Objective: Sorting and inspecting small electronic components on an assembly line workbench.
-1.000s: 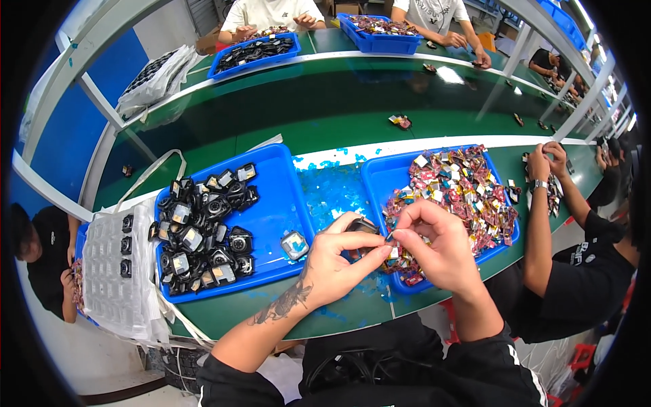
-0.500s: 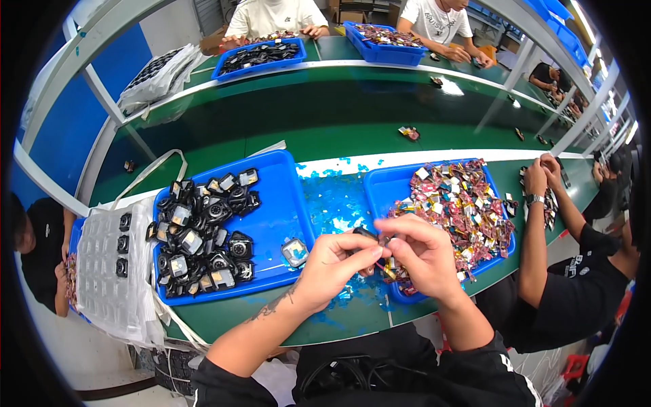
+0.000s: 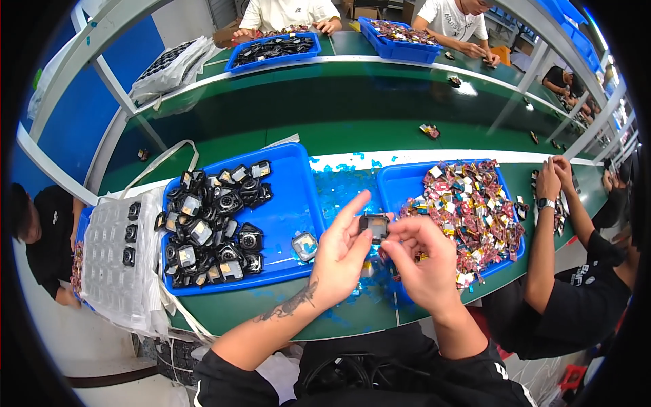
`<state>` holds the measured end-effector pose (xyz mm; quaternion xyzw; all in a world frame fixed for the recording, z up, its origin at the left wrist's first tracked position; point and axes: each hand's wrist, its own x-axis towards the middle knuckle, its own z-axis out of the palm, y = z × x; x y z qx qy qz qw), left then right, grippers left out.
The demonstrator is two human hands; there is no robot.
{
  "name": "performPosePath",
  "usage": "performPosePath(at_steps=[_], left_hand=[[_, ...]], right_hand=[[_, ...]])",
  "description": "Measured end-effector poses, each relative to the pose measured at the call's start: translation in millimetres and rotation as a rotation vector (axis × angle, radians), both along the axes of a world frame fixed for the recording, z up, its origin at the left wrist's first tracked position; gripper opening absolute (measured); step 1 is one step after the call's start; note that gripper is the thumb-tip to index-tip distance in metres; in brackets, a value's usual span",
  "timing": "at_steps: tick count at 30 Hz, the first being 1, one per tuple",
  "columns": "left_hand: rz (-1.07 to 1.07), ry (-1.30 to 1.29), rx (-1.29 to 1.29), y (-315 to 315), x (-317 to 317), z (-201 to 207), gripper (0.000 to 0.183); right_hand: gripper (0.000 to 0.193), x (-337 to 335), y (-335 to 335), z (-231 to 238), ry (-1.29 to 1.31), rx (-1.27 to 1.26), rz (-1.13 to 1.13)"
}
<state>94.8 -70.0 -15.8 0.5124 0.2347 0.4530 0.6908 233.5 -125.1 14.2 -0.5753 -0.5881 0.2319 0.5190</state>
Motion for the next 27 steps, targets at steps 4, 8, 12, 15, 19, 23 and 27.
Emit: performPosePath(at_steps=[4,8,12,15,19,23,27], left_hand=[[-0.107,-0.166,-0.181,-1,-2,3,0.045],[-0.084,-0.005,-0.042,-7,-3,-3,0.042],[-0.129,-0.084,-0.064,-3,-5,-6,0.039],[-0.093,-0.041,-0.042,-6,-3,-7,0.039],[-0.063,-0.054,0.032,-9,-2,-5,0.039],[-0.074,-0.053,0.026,-10,0,-7,0.039],[-0.092,-0.088,-0.006,-11,-1,-9,0.039]], right_hand=[[0.02,-2,3,1,-0.023,0.021,-0.1],[0.009,-1,4,9,-0.16,0.092,-0.14],[0.01,2,-1,15,-0.139,0.066,-0.076],[0.011,3,-4,18,-0.202,0.049,-0.1],[0.009,2,-4,19,-0.185,0.075,-0.106],[0.009,3,-5,21,-0.187,0.088,-0.106],[0.009,4,-6,21,-0.266,0.083,-0.11]])
